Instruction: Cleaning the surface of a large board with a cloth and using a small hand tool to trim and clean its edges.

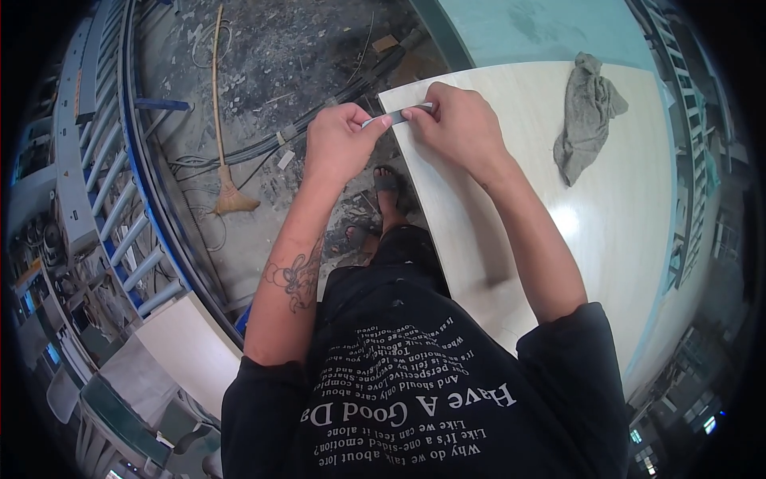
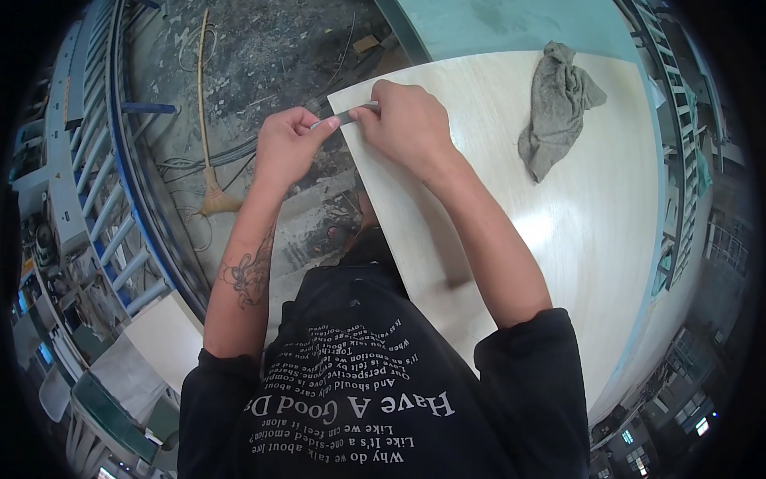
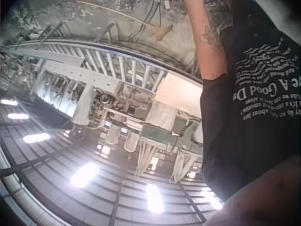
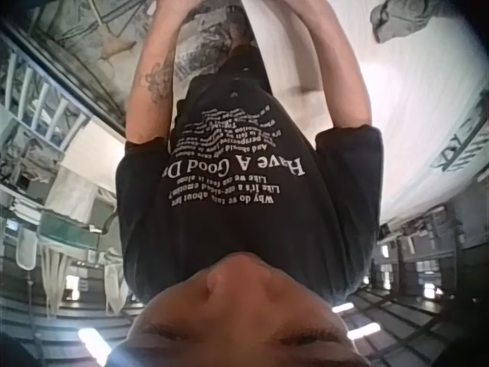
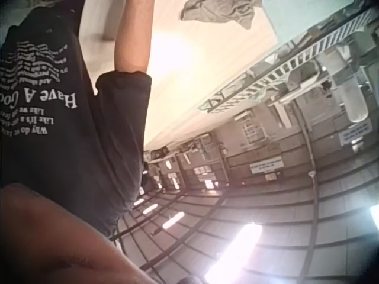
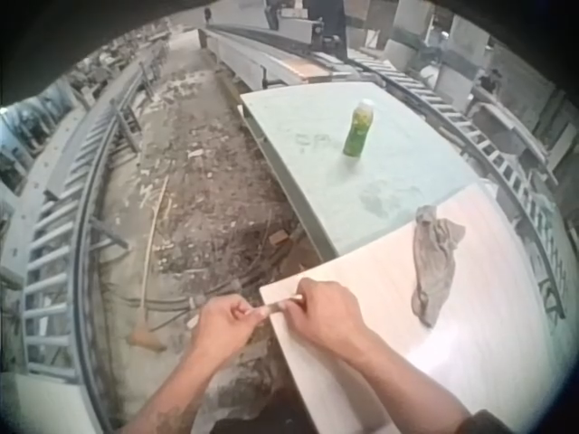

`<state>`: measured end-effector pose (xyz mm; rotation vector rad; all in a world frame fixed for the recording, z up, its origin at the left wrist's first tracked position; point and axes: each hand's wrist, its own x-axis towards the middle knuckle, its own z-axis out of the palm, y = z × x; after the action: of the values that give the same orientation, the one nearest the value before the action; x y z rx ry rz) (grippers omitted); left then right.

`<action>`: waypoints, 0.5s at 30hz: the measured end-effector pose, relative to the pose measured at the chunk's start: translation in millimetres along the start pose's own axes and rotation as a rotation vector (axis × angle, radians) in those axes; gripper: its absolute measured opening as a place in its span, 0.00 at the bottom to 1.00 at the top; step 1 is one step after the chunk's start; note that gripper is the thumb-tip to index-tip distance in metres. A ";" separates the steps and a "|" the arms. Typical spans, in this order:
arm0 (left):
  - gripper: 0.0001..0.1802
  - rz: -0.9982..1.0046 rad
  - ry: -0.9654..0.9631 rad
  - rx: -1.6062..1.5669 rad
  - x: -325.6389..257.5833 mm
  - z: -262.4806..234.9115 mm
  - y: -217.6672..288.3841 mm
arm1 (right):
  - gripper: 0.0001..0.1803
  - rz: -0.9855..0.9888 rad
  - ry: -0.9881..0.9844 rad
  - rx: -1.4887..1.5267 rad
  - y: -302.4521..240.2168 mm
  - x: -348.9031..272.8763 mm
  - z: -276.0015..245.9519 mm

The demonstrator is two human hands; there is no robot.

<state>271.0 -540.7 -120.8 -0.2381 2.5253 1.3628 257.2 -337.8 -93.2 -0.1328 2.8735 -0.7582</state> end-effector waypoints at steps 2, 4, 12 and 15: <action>0.22 0.006 0.004 -0.001 -1.4 1.6 -1.4 | 0.22 -0.005 -0.004 0.004 1.6 -2.0 0.6; 0.22 -0.001 0.001 -0.008 -4.6 3.1 -1.2 | 0.22 0.001 -0.005 0.007 2.3 -5.4 0.6; 0.22 0.001 -0.001 -0.004 -15.6 8.0 -2.6 | 0.22 -0.006 -0.004 0.018 5.7 -19.4 0.8; 0.22 0.024 -0.011 0.005 -19.8 9.7 0.0 | 0.21 0.015 -0.022 0.009 6.4 -24.0 -1.1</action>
<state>291.3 -532.2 -119.9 -0.1997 2.5299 1.3625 280.3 -328.7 -92.2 -0.1182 2.8463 -0.7626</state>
